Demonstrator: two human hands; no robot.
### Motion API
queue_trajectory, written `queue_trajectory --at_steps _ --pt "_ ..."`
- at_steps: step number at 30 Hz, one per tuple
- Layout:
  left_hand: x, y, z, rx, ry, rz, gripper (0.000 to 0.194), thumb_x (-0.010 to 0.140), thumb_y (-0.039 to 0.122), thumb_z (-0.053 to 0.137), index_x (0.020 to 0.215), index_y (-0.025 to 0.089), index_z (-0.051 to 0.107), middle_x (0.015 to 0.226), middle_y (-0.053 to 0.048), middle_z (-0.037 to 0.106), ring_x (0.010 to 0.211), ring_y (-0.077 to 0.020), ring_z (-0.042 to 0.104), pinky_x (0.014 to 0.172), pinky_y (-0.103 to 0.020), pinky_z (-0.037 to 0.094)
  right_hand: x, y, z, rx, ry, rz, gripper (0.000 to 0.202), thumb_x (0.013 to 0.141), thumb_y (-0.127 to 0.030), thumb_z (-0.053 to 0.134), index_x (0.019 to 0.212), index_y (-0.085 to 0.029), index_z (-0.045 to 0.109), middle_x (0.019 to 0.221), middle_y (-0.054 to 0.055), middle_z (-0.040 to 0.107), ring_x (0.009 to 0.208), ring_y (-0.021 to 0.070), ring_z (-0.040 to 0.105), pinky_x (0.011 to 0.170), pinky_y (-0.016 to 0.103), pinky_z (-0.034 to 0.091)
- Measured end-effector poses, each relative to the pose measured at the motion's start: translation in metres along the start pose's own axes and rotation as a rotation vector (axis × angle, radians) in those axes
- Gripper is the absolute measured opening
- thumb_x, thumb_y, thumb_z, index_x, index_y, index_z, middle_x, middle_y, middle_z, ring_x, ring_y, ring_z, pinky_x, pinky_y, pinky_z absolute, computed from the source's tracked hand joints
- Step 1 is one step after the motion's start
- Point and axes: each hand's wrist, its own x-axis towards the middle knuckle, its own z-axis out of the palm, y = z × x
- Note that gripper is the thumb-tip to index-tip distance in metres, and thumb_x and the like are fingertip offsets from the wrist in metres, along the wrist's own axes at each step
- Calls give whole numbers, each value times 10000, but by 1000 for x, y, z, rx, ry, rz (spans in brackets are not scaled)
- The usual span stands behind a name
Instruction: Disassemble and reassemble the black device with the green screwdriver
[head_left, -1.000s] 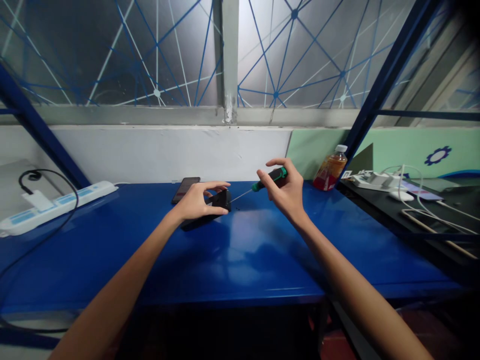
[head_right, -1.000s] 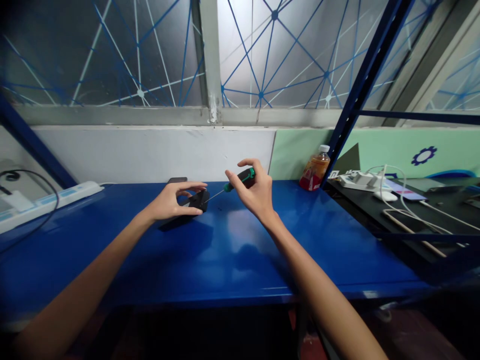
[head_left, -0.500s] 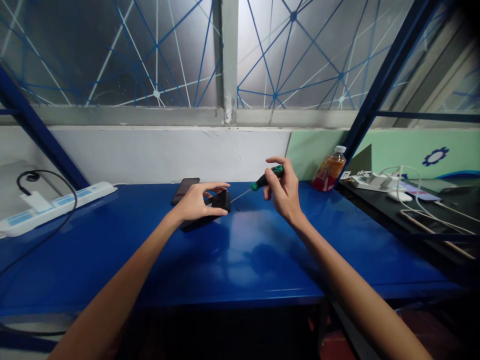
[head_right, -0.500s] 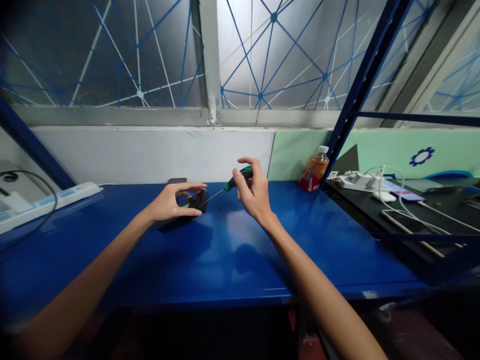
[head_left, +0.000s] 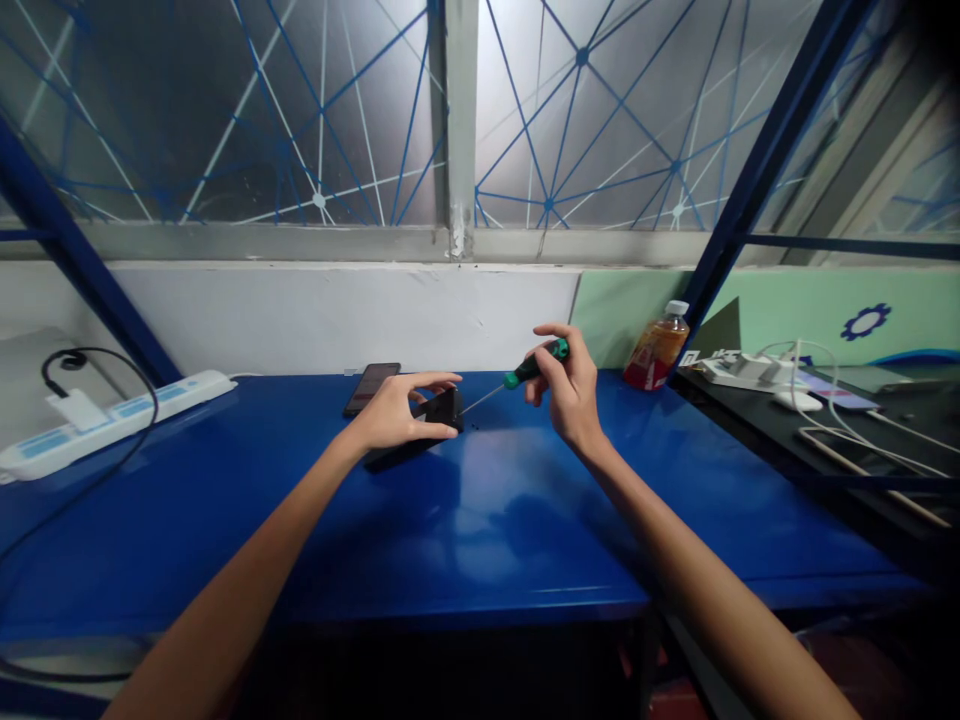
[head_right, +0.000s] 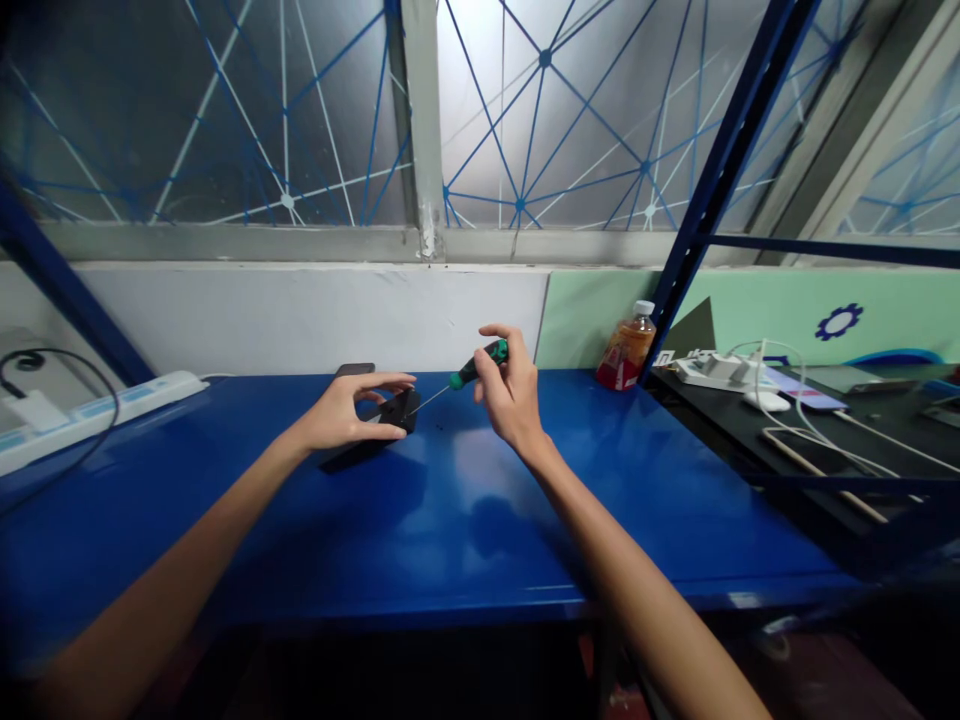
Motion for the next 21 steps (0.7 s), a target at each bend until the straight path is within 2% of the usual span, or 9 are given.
queue_trajectory --at_steps 7,11,16,21 --pt "0 0 0 -10 -2 -10 619 669 383 811 1245 270 615 1254 -74 648 1134 -274 597 923 -439 486 -3 -11 1 -125 98 -37 280 846 -400 663 1033 -215 567 552 -77 496 389 81 471 401 213 381" --pt "0 -1 0 -8 2 -9 624 669 377 809 1252 271 613 1252 -77 648 1124 -273 601 909 -435 492 -4 -9 0 -56 34 -37 275 933 -411 516 1123 -213 545 553 -76 489 395 89 485 421 218 401" --pt "1 -2 0 -9 3 -1 618 670 374 803 1248 254 619 1273 -92 637 1123 -282 602 893 -432 504 -4 -5 3 27 12 -43 279 918 -368 540 1156 -229 497 686 -52 568 413 82 523 417 211 415" --pt "1 -2 0 -13 0 -10 629 666 390 810 1248 245 622 1270 -89 639 1130 -284 598 897 -415 508 -3 -12 2 -130 92 -36 261 841 -387 674 997 -201 575 536 -77 517 371 75 472 393 195 372"
